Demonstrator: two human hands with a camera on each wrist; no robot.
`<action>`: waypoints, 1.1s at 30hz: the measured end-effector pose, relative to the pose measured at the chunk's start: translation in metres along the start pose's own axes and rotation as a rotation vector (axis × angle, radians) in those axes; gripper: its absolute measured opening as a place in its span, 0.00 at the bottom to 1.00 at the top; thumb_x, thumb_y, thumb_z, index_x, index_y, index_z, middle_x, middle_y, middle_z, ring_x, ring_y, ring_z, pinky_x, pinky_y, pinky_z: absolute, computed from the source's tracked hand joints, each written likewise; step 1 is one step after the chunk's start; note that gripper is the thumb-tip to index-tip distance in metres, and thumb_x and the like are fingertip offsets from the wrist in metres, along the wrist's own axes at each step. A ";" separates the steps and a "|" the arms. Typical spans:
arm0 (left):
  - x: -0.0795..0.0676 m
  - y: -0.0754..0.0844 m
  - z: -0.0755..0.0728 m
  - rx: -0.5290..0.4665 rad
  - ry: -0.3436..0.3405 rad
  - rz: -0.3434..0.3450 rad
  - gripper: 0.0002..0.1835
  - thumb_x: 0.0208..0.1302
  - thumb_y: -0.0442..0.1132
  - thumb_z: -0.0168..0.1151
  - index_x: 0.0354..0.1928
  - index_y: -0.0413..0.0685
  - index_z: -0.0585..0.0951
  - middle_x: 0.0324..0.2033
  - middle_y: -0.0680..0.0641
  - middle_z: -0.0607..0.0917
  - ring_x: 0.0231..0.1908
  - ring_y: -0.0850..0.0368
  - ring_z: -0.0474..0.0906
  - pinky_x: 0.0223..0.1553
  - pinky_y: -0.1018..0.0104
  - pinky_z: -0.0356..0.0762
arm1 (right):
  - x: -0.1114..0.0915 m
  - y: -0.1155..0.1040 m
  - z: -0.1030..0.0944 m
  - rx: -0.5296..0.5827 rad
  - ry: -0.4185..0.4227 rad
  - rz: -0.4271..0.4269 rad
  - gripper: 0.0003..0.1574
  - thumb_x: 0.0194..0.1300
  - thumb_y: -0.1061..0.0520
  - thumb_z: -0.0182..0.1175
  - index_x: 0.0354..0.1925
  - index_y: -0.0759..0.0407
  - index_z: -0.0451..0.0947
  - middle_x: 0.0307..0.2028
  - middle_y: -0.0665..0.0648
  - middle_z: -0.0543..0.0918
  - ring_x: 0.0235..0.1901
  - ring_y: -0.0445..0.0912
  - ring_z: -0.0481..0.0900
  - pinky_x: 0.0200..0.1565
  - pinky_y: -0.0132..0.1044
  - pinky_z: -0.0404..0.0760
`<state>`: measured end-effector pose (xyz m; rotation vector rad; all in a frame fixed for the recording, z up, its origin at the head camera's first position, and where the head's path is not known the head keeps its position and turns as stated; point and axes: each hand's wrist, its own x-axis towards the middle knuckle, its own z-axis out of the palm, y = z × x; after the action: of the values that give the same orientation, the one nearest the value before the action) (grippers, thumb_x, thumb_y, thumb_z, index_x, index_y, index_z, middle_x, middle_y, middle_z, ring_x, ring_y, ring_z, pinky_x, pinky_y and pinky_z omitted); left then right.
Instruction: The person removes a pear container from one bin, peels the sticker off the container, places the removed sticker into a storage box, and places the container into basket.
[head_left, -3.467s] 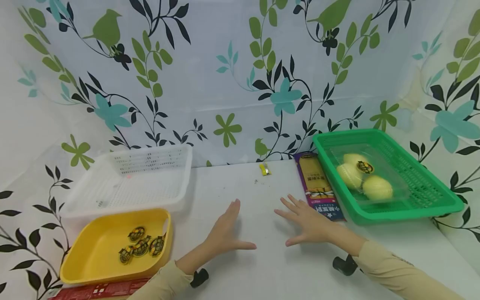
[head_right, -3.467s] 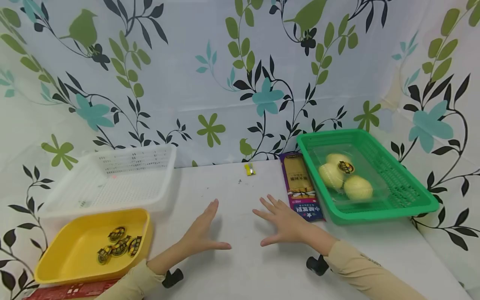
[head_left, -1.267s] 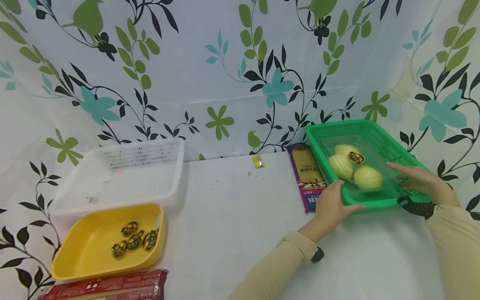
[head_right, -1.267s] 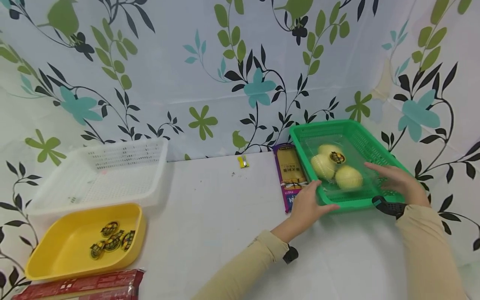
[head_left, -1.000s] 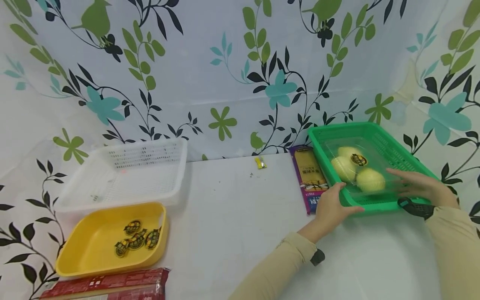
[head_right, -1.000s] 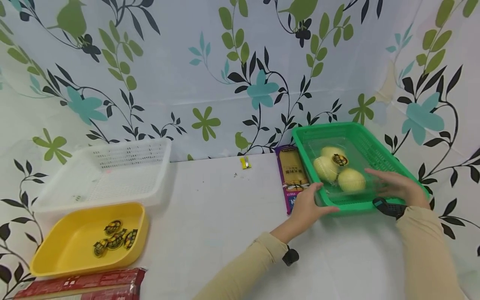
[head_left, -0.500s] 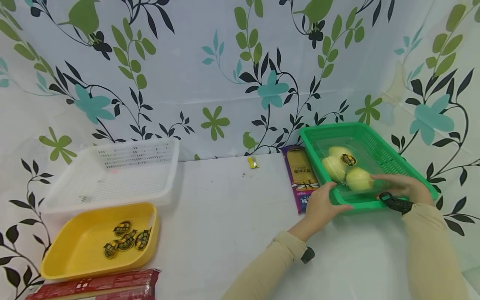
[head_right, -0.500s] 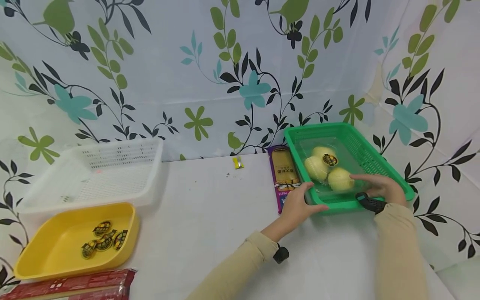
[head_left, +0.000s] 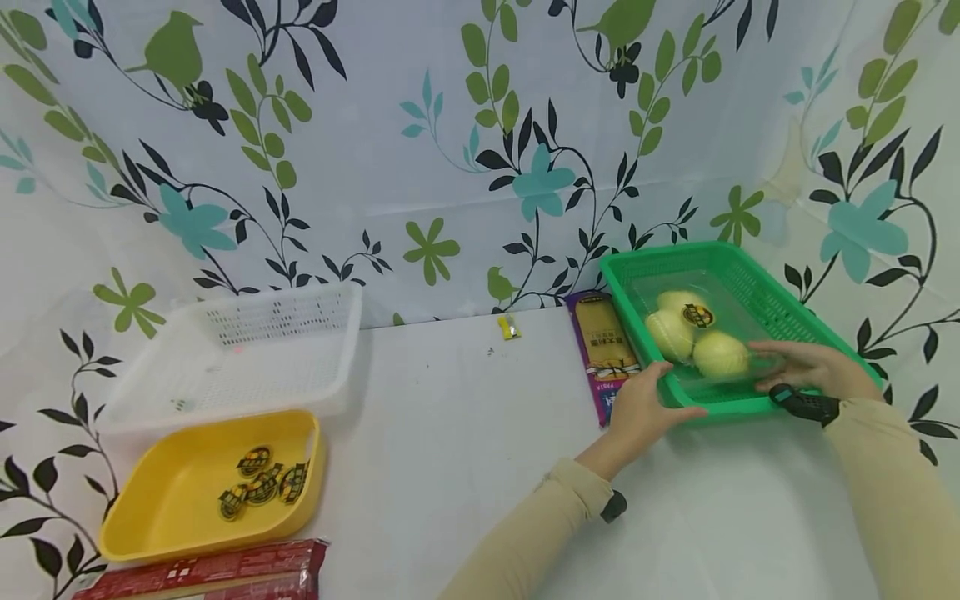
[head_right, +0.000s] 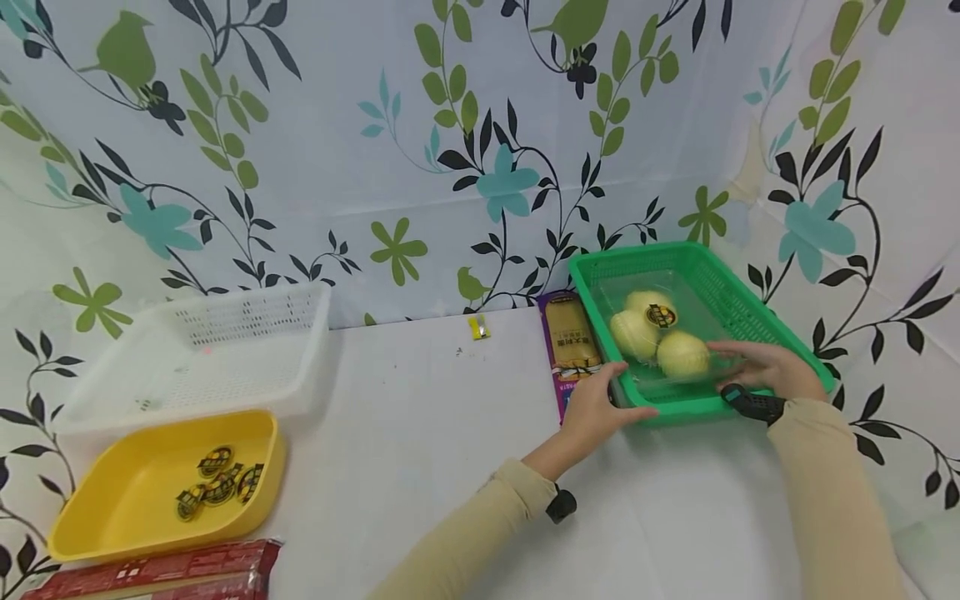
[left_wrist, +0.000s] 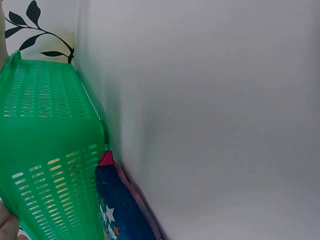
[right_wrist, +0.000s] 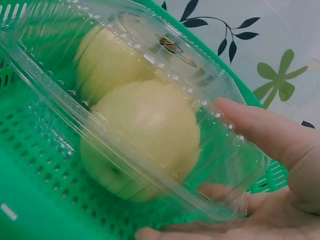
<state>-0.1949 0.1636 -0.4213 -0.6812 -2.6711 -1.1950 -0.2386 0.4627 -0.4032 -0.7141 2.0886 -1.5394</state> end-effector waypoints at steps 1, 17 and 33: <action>0.000 -0.001 0.000 -0.005 0.004 0.007 0.36 0.43 0.59 0.67 0.55 0.52 0.72 0.49 0.59 0.75 0.47 0.66 0.71 0.42 0.77 0.68 | -0.004 0.000 0.002 -0.131 -0.008 -0.125 0.33 0.59 0.80 0.44 0.63 0.67 0.58 0.58 0.60 0.67 0.41 0.54 0.78 0.45 0.30 0.72; -0.002 -0.006 0.002 -0.008 0.033 0.062 0.37 0.44 0.58 0.67 0.56 0.49 0.71 0.50 0.58 0.75 0.47 0.66 0.72 0.41 0.80 0.68 | -0.011 0.000 0.014 -0.366 0.157 -0.280 0.36 0.58 0.81 0.42 0.64 0.75 0.44 0.59 0.43 0.61 0.41 0.50 0.79 0.41 0.30 0.74; -0.003 -0.008 0.005 0.000 0.031 0.087 0.38 0.46 0.58 0.66 0.58 0.49 0.70 0.53 0.56 0.73 0.50 0.66 0.70 0.43 0.79 0.67 | 0.002 -0.002 0.028 -0.237 0.242 -0.254 0.43 0.59 0.81 0.43 0.68 0.64 0.41 0.46 0.46 0.76 0.43 0.40 0.76 0.41 0.26 0.73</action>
<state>-0.1953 0.1615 -0.4313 -0.7638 -2.5875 -1.1733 -0.2224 0.4407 -0.4096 -0.9495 2.4693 -1.5919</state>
